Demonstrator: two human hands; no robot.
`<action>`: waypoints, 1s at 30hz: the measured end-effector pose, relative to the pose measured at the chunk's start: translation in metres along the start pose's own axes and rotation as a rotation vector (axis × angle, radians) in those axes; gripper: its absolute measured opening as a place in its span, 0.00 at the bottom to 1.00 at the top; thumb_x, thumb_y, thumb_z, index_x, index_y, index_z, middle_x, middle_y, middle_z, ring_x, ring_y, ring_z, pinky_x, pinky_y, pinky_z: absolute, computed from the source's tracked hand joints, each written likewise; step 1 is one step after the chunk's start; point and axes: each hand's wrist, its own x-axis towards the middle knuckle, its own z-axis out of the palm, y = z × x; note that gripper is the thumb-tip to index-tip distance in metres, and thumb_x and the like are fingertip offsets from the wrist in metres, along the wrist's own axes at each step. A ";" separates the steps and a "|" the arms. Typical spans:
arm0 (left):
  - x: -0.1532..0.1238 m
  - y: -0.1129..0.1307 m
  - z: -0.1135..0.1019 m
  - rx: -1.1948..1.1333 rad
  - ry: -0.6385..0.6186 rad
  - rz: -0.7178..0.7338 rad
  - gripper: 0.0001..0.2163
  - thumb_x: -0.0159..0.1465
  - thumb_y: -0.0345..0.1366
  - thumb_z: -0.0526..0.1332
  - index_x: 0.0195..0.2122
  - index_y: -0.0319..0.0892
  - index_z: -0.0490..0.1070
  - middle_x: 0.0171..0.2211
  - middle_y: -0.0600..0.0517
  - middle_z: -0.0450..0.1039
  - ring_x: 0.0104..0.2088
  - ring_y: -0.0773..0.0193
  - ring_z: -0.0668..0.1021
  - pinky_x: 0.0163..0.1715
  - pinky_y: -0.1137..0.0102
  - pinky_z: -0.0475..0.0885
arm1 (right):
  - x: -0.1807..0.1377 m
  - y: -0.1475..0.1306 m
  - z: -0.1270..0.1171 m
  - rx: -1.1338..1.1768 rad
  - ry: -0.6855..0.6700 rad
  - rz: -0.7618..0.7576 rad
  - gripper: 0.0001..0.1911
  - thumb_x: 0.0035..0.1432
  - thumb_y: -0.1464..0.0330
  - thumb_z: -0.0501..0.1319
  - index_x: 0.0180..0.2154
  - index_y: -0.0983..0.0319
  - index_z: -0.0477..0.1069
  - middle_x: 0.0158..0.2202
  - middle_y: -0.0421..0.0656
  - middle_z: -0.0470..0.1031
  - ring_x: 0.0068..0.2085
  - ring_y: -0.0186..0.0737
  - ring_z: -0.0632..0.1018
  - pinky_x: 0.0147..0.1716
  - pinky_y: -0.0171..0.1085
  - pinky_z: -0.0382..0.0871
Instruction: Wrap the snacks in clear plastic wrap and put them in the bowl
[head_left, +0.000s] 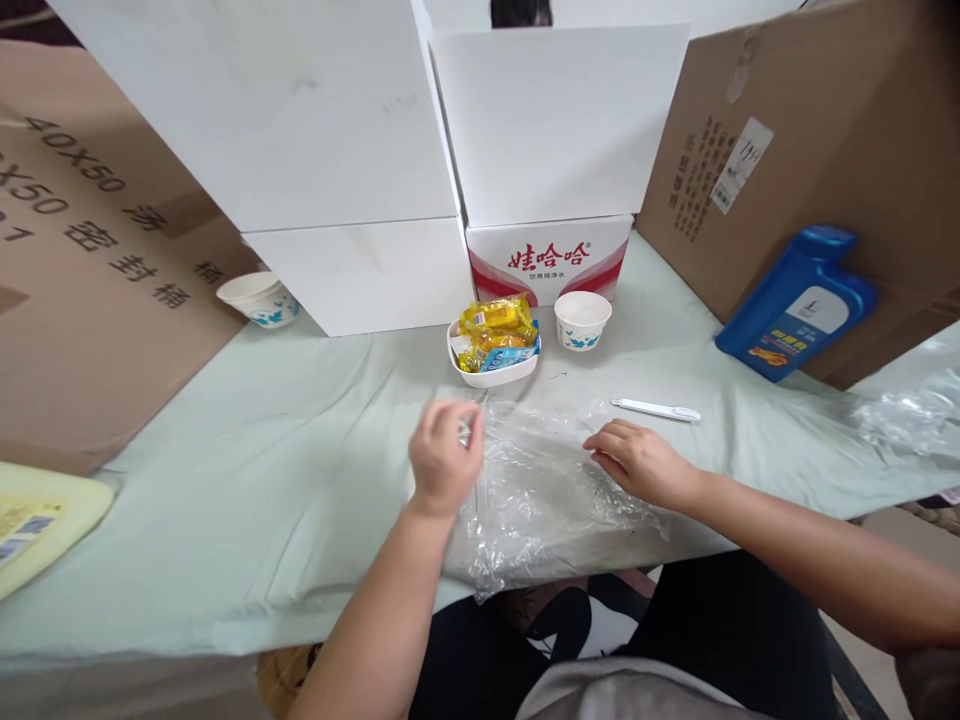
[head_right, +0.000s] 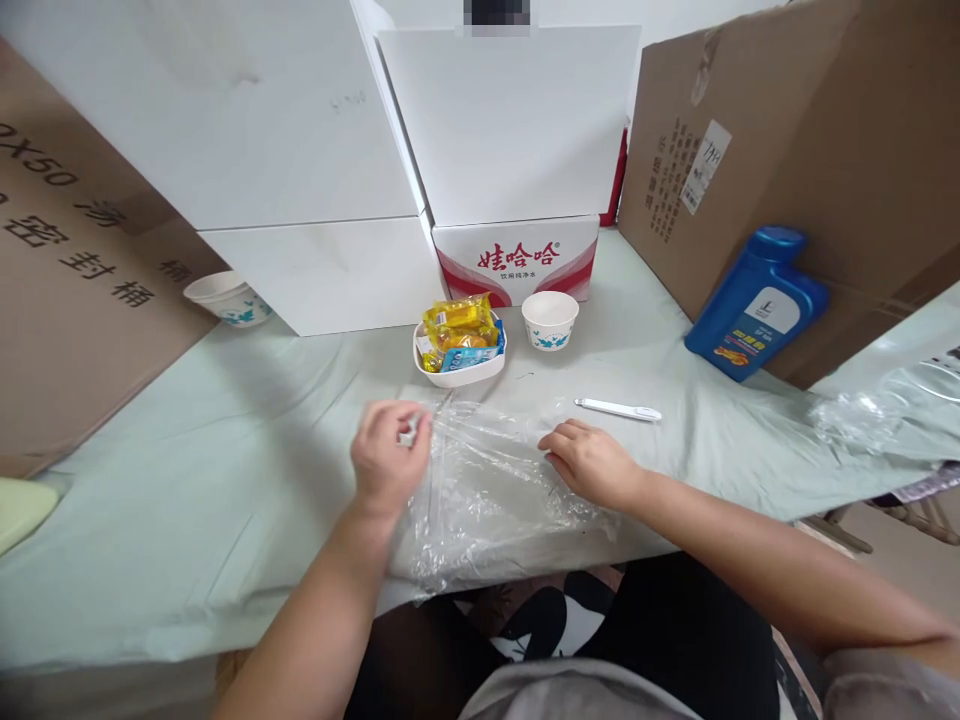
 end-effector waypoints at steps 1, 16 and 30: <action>-0.003 0.006 0.004 -0.034 -0.144 0.092 0.04 0.63 0.33 0.59 0.38 0.43 0.73 0.36 0.49 0.73 0.37 0.61 0.76 0.43 0.66 0.72 | 0.006 0.002 0.003 0.006 -0.001 -0.065 0.16 0.67 0.70 0.48 0.46 0.63 0.73 0.43 0.50 0.77 0.46 0.45 0.76 0.46 0.43 0.72; 0.003 -0.007 -0.001 0.163 -0.787 -0.033 0.38 0.53 0.57 0.67 0.62 0.46 0.63 0.68 0.41 0.52 0.68 0.37 0.52 0.64 0.42 0.47 | 0.024 0.042 0.012 -0.126 -0.130 0.015 0.51 0.56 0.36 0.48 0.67 0.68 0.53 0.69 0.61 0.47 0.69 0.66 0.45 0.64 0.63 0.43; -0.030 0.077 -0.032 0.039 -1.209 0.305 0.30 0.40 0.55 0.74 0.37 0.41 0.71 0.42 0.46 0.71 0.46 0.48 0.72 0.44 0.59 0.70 | -0.069 0.013 -0.015 0.247 -0.145 -0.230 0.11 0.65 0.70 0.55 0.45 0.61 0.73 0.50 0.49 0.76 0.56 0.46 0.72 0.55 0.48 0.66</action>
